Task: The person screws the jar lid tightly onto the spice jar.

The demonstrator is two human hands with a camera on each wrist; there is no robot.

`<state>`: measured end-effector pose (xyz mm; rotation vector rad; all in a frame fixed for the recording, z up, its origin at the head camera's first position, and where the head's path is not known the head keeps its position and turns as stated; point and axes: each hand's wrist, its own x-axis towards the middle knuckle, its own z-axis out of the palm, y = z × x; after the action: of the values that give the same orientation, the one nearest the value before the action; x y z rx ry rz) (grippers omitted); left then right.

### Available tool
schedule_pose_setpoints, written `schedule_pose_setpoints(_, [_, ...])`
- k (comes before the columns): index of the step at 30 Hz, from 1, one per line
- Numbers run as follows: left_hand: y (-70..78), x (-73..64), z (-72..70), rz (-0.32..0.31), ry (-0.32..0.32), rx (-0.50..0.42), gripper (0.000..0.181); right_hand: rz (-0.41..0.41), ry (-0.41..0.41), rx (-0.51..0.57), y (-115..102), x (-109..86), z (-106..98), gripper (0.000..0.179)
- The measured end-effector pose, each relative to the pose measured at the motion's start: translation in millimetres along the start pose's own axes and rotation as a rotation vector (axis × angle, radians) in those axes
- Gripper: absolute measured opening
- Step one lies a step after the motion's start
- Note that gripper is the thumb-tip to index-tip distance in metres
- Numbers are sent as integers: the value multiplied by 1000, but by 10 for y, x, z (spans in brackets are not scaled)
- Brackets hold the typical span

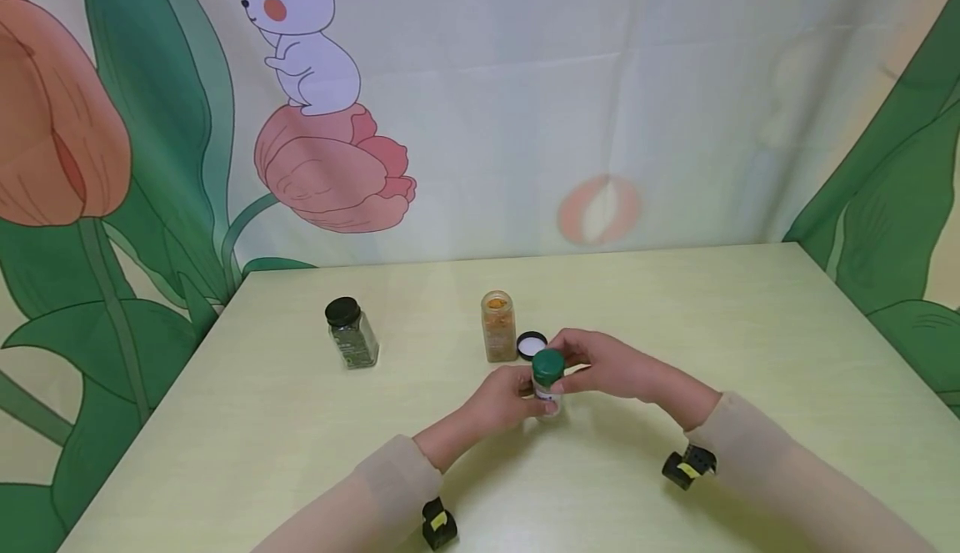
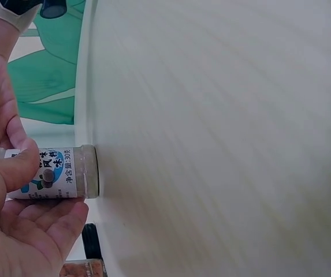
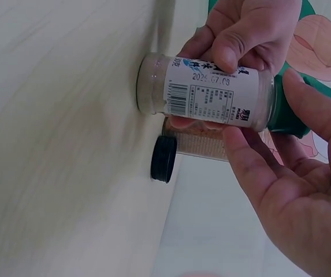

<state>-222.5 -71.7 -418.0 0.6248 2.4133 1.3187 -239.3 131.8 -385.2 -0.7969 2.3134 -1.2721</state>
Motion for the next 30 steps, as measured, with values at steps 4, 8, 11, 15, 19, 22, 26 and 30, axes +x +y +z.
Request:
schedule_pose_setpoints(4, [9, -10, -11, 1, 1, 11, 19, -21, 25, -10, 13, -3, 26, 32])
schedule_pose_setpoints(8, [15, -8, -12, -12, 1, 8, 19, -23, 50, 7, 27, 2, 52, 31])
schedule_pose_setpoints(11, [23, -7, -10, -24, 3, 4, 19, -19, 66, 30, 34, 3, 73, 31])
schedule_pose_setpoints(15, [21, -9, -7, -13, 5, 10, 19, -22, 80, 45, 38, -5, 95, 31])
schedule_pose_setpoints(19, [8, -5, 4, -2, 12, 8, 18, -36, 93, 48, 29, -12, 109, 31])
schedule_pose_setpoints(22, [-4, 2, 10, -2, 14, 1, 17, -42, 103, 50, 23, -15, 117, 31])
schedule_pose_setpoints(26, [-12, 2, 7, 8, 13, 0, 17, -48, 113, 53, 28, -16, 127, 31])
schedule_pose_setpoints(30, [-19, 1, 7, 10, 13, -1, 18, -39, 123, 52, 39, -14, 138, 31])
